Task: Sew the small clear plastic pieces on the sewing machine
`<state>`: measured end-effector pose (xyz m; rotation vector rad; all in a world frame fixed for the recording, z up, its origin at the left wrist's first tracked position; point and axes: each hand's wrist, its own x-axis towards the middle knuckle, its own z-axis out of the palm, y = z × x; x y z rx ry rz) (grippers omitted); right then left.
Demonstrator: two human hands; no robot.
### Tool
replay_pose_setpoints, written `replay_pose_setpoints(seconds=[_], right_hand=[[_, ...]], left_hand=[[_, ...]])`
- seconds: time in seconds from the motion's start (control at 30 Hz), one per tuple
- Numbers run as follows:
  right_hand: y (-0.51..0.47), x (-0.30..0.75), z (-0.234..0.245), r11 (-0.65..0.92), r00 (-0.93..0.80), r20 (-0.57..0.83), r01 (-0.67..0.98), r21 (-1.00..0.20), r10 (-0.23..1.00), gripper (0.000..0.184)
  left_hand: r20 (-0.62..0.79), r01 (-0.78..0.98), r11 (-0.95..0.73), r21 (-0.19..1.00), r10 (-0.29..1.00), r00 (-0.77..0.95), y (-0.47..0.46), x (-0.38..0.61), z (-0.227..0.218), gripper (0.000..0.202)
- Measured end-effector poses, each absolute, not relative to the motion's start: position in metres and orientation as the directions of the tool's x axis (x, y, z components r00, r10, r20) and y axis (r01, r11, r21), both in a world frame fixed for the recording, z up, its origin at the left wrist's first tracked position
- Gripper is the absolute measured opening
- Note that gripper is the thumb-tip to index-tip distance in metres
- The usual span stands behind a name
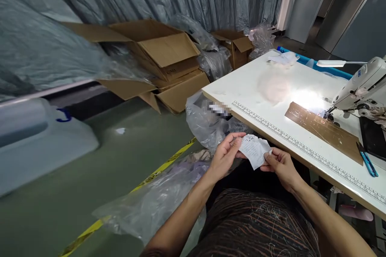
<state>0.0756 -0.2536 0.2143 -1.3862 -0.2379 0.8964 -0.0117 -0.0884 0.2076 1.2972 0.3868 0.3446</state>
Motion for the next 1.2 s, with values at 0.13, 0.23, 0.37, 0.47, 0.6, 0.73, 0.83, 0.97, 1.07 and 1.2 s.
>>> replay_pose_setpoints(seconds=[0.13,0.23,0.37,0.47,0.6,0.73,0.83,0.97,1.07,1.2], right_hand=[[-0.243,0.073,0.207,-0.043,0.692,-0.377,-0.449,-0.893,0.616,0.058],[-0.237,0.072,0.203,-0.081,0.689,-0.348,-0.388,-0.918,0.636,0.061],[-0.238,0.07,0.196,-0.112,0.683,-0.257,-0.249,-0.962,0.684,0.061],[-0.245,0.069,0.196,-0.097,0.702,-0.156,-0.123,-0.988,0.695,0.063],[-0.247,0.07,0.206,-0.078,0.68,0.073,0.19,-0.979,0.729,0.047],[-0.228,0.069,0.222,0.009,0.565,0.25,0.394,-0.919,0.786,0.04],[-0.203,0.065,0.23,0.025,0.508,0.263,0.428,-0.903,0.82,0.043],[-0.162,0.059,0.235,-0.01,0.494,0.194,0.381,-0.924,0.848,0.041],[-0.125,0.056,0.235,-0.078,0.517,0.069,0.257,-0.963,0.853,0.048],[-0.075,0.054,0.231,-0.188,0.569,-0.227,-0.128,-0.974,0.79,0.054]], left_hand=[[-0.024,-0.028,0.118,0.993,0.414,0.91,-0.087,-0.015,0.198,0.063],[0.044,0.009,-0.112,0.994,0.462,0.886,-0.086,-0.017,0.19,0.05],[0.366,0.022,-0.544,0.839,0.593,0.718,-0.058,-0.012,0.192,0.032],[0.651,0.146,-0.766,0.626,0.616,0.444,-0.014,-0.003,0.196,0.026],[0.679,0.123,-0.958,0.26,0.272,0.682,0.045,0.012,0.19,0.034],[0.375,-0.028,-0.99,0.135,0.025,0.927,0.081,0.024,0.186,0.034],[0.329,-0.058,-0.988,0.145,-0.007,0.944,0.092,0.019,0.19,0.025],[0.306,-0.116,-0.98,0.161,-0.062,0.95,0.097,-0.01,0.197,0.02],[0.345,-0.132,-0.967,0.219,-0.05,0.937,0.097,-0.035,0.199,0.02],[0.517,-0.074,-0.95,0.302,0.098,0.851,0.093,-0.057,0.198,0.016]])
